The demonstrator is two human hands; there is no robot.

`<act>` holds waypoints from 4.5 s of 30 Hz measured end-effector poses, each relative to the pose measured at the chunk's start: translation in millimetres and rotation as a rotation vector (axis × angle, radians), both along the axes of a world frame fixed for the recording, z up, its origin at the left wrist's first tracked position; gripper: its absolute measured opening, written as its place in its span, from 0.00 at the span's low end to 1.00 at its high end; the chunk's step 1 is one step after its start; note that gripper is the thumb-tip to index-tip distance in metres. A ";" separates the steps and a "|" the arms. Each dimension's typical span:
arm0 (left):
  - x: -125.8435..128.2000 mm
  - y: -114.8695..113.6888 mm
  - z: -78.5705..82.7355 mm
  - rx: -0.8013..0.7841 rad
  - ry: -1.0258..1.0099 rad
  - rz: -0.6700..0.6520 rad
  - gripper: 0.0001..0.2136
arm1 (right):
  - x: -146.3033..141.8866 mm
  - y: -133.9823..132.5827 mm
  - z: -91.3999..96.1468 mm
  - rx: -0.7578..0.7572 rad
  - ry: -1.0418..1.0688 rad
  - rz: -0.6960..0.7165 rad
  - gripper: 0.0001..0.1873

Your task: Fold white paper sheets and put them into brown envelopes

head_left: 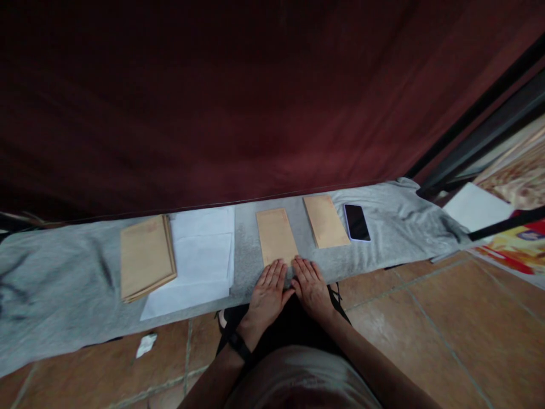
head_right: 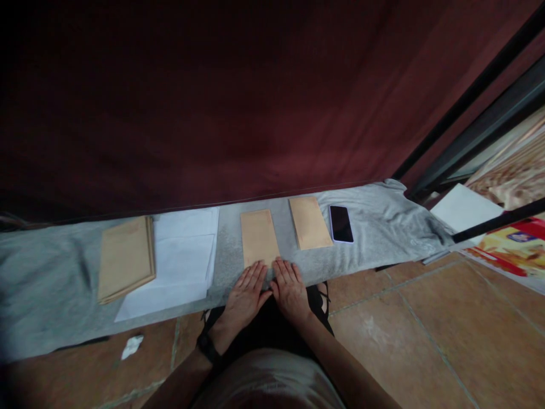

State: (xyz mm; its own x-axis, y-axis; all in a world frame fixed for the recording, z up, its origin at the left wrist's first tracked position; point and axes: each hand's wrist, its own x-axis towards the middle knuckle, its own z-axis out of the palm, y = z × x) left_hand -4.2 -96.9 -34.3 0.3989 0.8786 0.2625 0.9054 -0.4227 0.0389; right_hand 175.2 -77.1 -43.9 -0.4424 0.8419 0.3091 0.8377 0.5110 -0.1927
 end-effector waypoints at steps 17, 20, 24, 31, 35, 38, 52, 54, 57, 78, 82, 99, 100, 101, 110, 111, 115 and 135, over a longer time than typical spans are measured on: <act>-7.0 0.9 -0.1 -0.080 -0.057 0.000 0.27 | 6.4 -0.5 4.9 -0.027 0.039 -0.003 0.27; -7.6 0.7 -1.3 -0.081 -0.053 0.005 0.27 | -2.8 0.1 10.1 -0.058 0.031 0.064 0.27; -9.7 0.1 -3.8 -0.065 -0.040 -0.002 0.27 | -9.1 -0.5 13.7 -0.083 0.024 0.099 0.25; -13.2 0.0 -0.5 -0.014 -0.003 -0.026 0.27 | -3.4 -1.5 12.2 -0.060 0.040 0.055 0.26; -17.2 -2.4 1.5 -0.015 -0.003 -0.018 0.28 | 0.3 -2.1 13.5 -0.053 0.046 0.027 0.27; -21.8 -5.9 -0.4 -0.018 -0.005 0.001 0.29 | 1.3 -2.2 14.6 -0.055 0.043 0.022 0.26; -15.4 12.5 15.8 -0.009 -0.081 0.070 0.24 | 0.5 -2.1 9.3 -0.050 0.061 0.016 0.26; -6.4 23.3 16.5 -0.024 -0.096 0.036 0.25 | 0.4 -2.0 8.5 -0.045 0.057 0.018 0.25; 4.5 37.5 13.9 -0.058 -0.090 -0.007 0.25 | 0.3 -2.0 7.3 -0.038 0.053 0.014 0.25; 8.9 106.8 -6.3 -0.056 -0.078 0.100 0.24 | -0.1 -0.5 11.6 -0.062 0.070 0.007 0.24; 7.5 120.9 -3.6 -0.095 -0.030 0.109 0.25 | -0.8 -0.8 11.2 -0.062 0.067 0.002 0.24; -3.1 155.9 6.4 -0.175 0.036 0.127 0.29 | -1.4 -0.5 7.9 -0.058 0.080 -0.007 0.25; -4.1 159.0 6.0 -0.180 0.037 0.132 0.29 | -1.6 -0.4 7.7 -0.060 0.078 -0.006 0.25; -5.0 162.1 5.6 -0.184 0.038 0.137 0.29 | -1.6 -0.4 7.4 -0.062 0.077 -0.004 0.25; -11.5 181.0 6.8 -0.208 0.032 0.162 0.28 | -1.8 -1.0 7.8 -0.047 0.067 -0.006 0.26; -12.2 182.8 7.5 -0.211 0.032 0.162 0.28 | -1.8 -0.9 7.6 -0.050 0.066 -0.006 0.26; -14.7 191.2 11.0 -0.228 0.028 0.164 0.28 | -1.9 -0.4 5.6 -0.044 0.063 -0.005 0.26; -8.8 159.1 10.0 -0.255 -0.002 0.139 0.25 | -2.6 0.2 5.9 -0.052 0.069 -0.005 0.25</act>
State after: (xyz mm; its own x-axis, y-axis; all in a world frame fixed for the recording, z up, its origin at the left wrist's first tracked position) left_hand -13.0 62.2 -24.4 0.2700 0.9625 0.0270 0.9537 -0.2712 0.1300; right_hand 172.6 -76.9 -37.9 -0.4174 0.8596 0.2946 0.8238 0.4949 -0.2766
